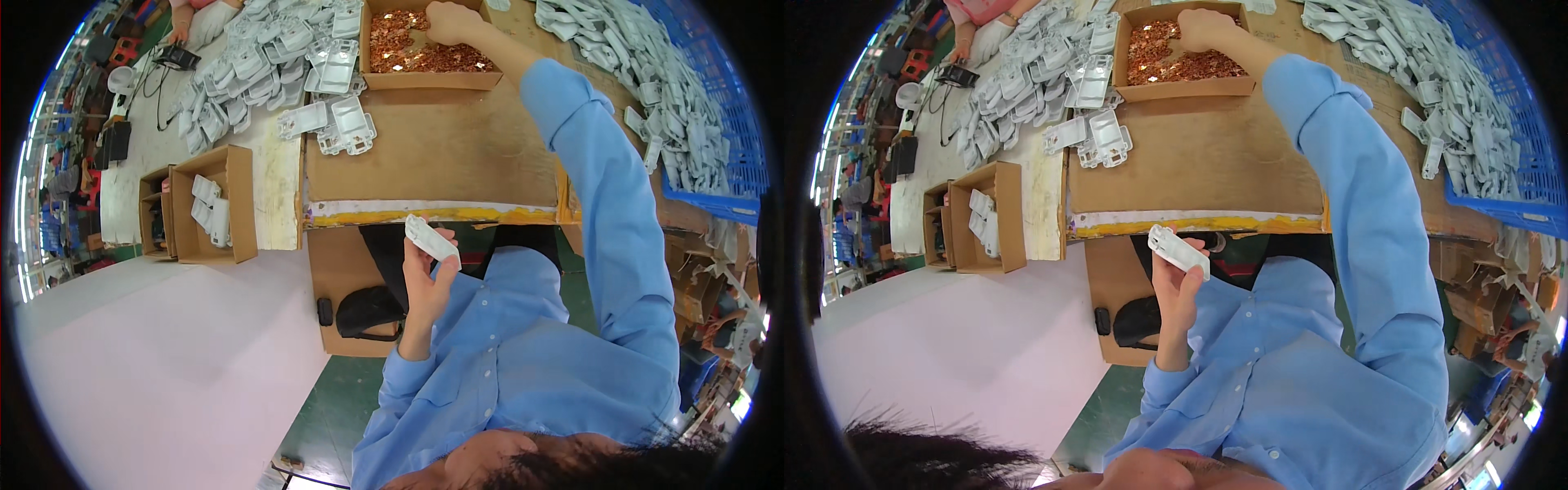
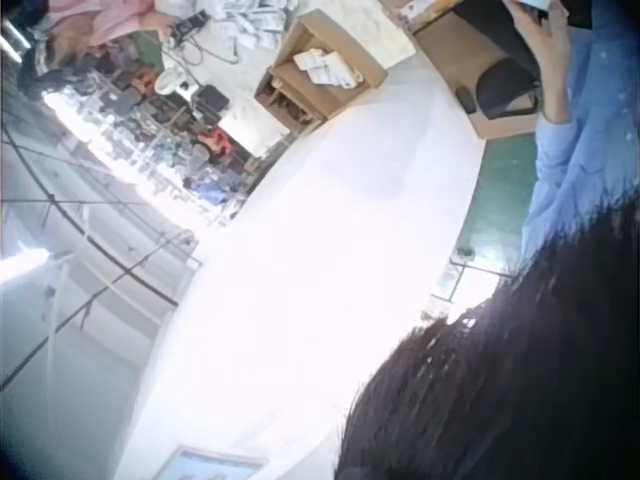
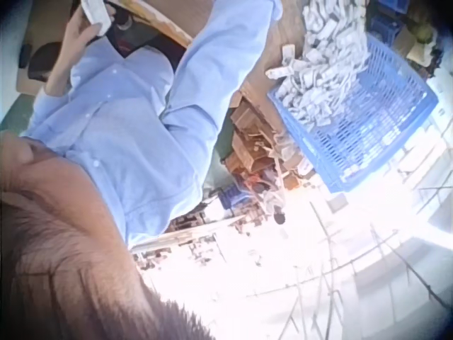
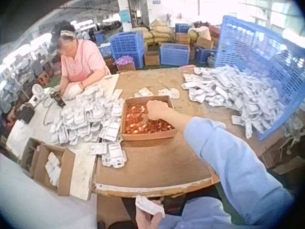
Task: Manually assemble electronic components by inserting copper contacts into plastic housings at a factory workbench.
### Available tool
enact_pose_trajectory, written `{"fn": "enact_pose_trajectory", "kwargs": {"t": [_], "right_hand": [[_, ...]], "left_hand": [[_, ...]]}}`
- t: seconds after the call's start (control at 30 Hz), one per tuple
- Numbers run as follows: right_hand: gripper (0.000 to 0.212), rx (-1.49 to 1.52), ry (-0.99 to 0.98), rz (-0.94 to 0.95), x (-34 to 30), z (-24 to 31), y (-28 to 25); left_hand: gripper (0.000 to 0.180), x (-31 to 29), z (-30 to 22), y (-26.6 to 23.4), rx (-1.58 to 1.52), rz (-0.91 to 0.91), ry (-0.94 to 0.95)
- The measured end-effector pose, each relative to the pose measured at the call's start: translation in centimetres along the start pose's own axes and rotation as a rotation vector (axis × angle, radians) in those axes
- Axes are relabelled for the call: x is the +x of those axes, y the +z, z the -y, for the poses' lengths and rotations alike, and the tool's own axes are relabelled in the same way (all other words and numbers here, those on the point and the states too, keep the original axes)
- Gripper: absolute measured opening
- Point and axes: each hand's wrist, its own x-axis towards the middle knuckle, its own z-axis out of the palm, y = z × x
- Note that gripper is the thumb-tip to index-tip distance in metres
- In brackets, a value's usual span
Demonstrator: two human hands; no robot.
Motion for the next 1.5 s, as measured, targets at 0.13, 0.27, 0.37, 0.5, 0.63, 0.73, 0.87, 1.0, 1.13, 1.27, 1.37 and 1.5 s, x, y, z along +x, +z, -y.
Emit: {"fn": "enact_pose_trajectory", "kwargs": {"t": [0.13, 0.27, 0.37, 0.5, 0.63, 0.73, 0.87, 1.0, 1.13, 1.27, 1.37, 1.5], "right_hand": [[0.034, -0.025, 0.052, 0.093, -0.8, 2.5, -1.5], [0.039, -0.024, 0.098, 0.112, -1.3, 3.4, -2.2], [0.039, -0.022, 0.107, 0.104, -1.3, 3.6, -2.2], [0.039, -0.005, 0.133, 0.136, 0.1, 3.0, -0.9], [0.039, 0.038, 0.141, 0.147, 0.7, 2.4, 0.0], [0.040, 0.021, 0.125, 0.166, 0.7, 2.6, 0.1], [0.039, 0.053, 0.083, 0.138, -0.4, 2.5, -1.1], [0.034, 0.110, -0.041, 0.124, -2.6, 1.4, -3.0], [0.024, 0.424, -0.372, 0.174, -10.2, 2.5, -5.9], [0.013, 0.646, -0.603, 0.021, -20.7, 2.2, -4.5], [0.009, 0.664, -0.526, 0.067, -27.5, 2.7, -5.2], [0.007, 0.650, -0.475, -0.109, -32.2, 2.2, -3.6]], "left_hand": [[0.066, 0.1, 0.3, -0.9, 0.016, -0.026, -0.029], [0.065, 0.4, 0.3, -1.1, 0.019, -0.001, -0.051], [0.064, 0.5, 0.3, -1.2, 0.037, 0.015, -0.036], [0.063, 0.7, 0.1, -1.2, 0.032, 0.006, -0.035], [0.063, 0.7, 0.1, -1.1, 0.031, 0.002, -0.045], [0.062, 0.7, 0.2, -1.2, 0.028, -0.002, -0.040], [0.063, 0.7, 0.2, -1.1, 0.001, 0.000, -0.048], [0.064, 1.3, -0.1, -0.9, -0.051, 0.012, -0.063], [0.062, 2.3, -0.4, -0.6, -0.165, 0.088, -0.081], [0.064, 2.8, -1.1, 1.1, -0.265, 0.167, -0.109], [0.063, 2.9, -1.3, 2.6, -0.321, 0.241, -0.128], [0.059, 1.7, -1.2, 4.4, -0.324, 0.310, -0.147]]}}
